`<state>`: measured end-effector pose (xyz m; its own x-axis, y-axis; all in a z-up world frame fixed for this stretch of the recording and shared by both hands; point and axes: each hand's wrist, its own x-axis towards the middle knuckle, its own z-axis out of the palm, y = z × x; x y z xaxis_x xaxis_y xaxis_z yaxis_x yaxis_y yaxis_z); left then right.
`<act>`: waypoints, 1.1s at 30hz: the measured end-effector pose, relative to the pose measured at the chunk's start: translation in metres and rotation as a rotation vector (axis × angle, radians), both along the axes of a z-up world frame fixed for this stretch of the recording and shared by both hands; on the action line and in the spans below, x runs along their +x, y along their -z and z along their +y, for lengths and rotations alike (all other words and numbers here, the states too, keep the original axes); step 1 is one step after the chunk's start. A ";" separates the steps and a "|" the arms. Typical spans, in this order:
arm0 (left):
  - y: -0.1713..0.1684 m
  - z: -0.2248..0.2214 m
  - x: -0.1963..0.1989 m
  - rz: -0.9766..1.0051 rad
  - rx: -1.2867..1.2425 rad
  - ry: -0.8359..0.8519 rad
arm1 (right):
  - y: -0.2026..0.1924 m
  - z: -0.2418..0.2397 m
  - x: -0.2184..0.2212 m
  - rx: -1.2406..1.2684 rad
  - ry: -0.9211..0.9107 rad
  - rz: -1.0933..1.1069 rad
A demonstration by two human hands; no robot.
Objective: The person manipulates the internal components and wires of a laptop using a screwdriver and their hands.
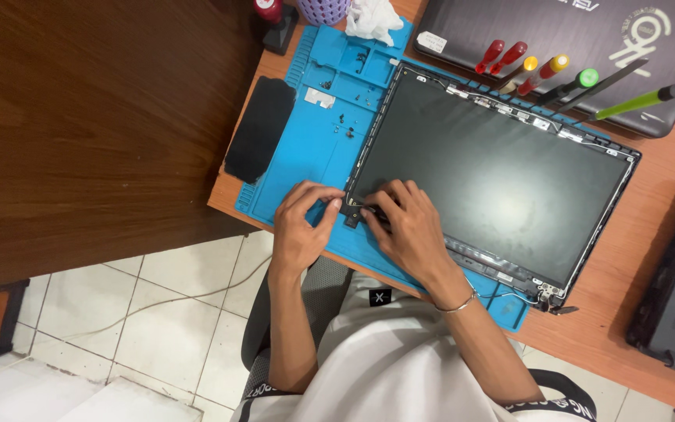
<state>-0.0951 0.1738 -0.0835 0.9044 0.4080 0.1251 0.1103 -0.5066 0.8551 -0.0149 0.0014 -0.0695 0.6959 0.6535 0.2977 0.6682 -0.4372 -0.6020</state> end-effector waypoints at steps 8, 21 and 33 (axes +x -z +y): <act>-0.002 -0.002 0.001 0.015 0.036 -0.007 | 0.000 -0.002 0.001 0.041 0.016 0.071; 0.000 -0.004 0.005 0.033 0.160 0.024 | 0.000 -0.006 0.002 0.063 0.021 0.189; 0.001 -0.009 0.017 -0.006 0.239 0.007 | -0.006 -0.008 0.003 0.162 0.016 0.236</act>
<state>-0.0783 0.1647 -0.0842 0.9060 0.3601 0.2225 0.1016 -0.6953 0.7115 -0.0119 -0.0063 -0.0631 0.7680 0.5992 0.2260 0.4953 -0.3320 -0.8027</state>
